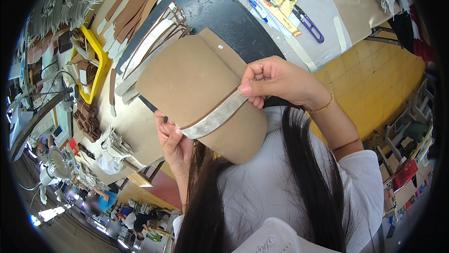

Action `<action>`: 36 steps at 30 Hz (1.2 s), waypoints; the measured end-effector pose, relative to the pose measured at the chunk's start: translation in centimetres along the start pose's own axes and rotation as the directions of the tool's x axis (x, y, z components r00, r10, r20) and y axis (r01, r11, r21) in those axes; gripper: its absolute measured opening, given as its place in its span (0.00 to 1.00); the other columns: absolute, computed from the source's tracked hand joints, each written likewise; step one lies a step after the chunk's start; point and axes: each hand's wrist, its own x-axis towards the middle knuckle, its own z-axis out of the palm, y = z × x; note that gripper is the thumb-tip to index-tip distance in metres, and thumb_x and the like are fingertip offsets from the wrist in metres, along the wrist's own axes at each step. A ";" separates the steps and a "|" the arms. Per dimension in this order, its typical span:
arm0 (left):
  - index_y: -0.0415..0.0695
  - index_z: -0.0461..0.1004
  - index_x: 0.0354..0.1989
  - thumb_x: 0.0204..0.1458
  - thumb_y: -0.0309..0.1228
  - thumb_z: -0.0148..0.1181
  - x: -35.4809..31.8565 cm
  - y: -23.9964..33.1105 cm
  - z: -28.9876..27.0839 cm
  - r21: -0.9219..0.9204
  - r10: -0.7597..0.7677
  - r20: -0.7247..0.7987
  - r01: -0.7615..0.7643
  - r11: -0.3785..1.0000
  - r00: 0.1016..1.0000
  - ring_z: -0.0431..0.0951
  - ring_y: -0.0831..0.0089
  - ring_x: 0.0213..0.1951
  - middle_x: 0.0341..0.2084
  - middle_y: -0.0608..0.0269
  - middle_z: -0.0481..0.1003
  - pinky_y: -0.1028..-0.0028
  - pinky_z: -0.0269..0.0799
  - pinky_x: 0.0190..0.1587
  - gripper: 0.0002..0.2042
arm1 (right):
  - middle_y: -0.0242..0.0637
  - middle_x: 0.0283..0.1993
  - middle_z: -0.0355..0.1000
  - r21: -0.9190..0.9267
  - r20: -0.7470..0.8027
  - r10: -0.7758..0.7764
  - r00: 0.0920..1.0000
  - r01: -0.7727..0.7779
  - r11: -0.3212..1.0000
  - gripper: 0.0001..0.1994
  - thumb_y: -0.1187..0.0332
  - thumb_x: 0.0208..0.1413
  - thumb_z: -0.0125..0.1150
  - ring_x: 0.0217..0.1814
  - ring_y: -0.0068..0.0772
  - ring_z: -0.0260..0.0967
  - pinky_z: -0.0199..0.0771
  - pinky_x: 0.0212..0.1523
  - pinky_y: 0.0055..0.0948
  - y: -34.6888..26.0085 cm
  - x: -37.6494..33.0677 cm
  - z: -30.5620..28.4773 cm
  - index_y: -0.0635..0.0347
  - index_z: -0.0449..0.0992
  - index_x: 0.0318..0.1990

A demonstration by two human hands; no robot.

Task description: The person repeatedly picks up white fabric strips, folds them, and places them on a brown cardboard template on the table. The person handles the strips one at a time, aligning and adjusting them against the template throughout the clip.

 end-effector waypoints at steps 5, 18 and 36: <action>0.42 0.59 0.48 0.44 0.16 0.62 0.2 0.2 0.1 0.005 -0.005 0.012 0.005 1.000 1.000 0.74 0.64 0.50 0.46 0.52 0.73 0.63 0.70 0.55 0.24 | 0.31 0.25 0.71 -0.035 -0.012 -0.015 1.000 0.014 0.999 0.14 0.61 0.53 0.66 0.26 0.16 0.68 0.71 0.28 0.16 0.0 0.1 0.1 0.63 0.74 0.33; 0.40 0.59 0.49 0.45 0.17 0.61 0.0 0.3 -0.2 0.031 0.003 0.008 -0.004 0.999 1.000 0.74 0.64 0.50 0.46 0.52 0.73 0.62 0.70 0.54 0.23 | 0.33 0.25 0.71 -0.029 -0.072 0.004 0.997 -0.006 1.000 0.15 0.59 0.54 0.64 0.26 0.19 0.69 0.73 0.28 0.18 1.0 -0.1 -0.3 0.65 0.72 0.32; 0.45 0.59 0.49 0.49 0.16 0.56 -1.2 -0.2 0.6 -0.160 0.050 0.080 -0.037 0.986 0.996 0.75 0.68 0.32 0.31 0.57 0.73 0.69 0.72 0.37 0.20 | 0.32 0.30 0.71 -0.823 -0.310 -0.826 0.471 0.302 0.481 0.09 0.67 0.57 0.57 0.29 0.23 0.69 0.70 0.30 0.20 -3.3 -2.8 1.9 0.62 0.73 0.41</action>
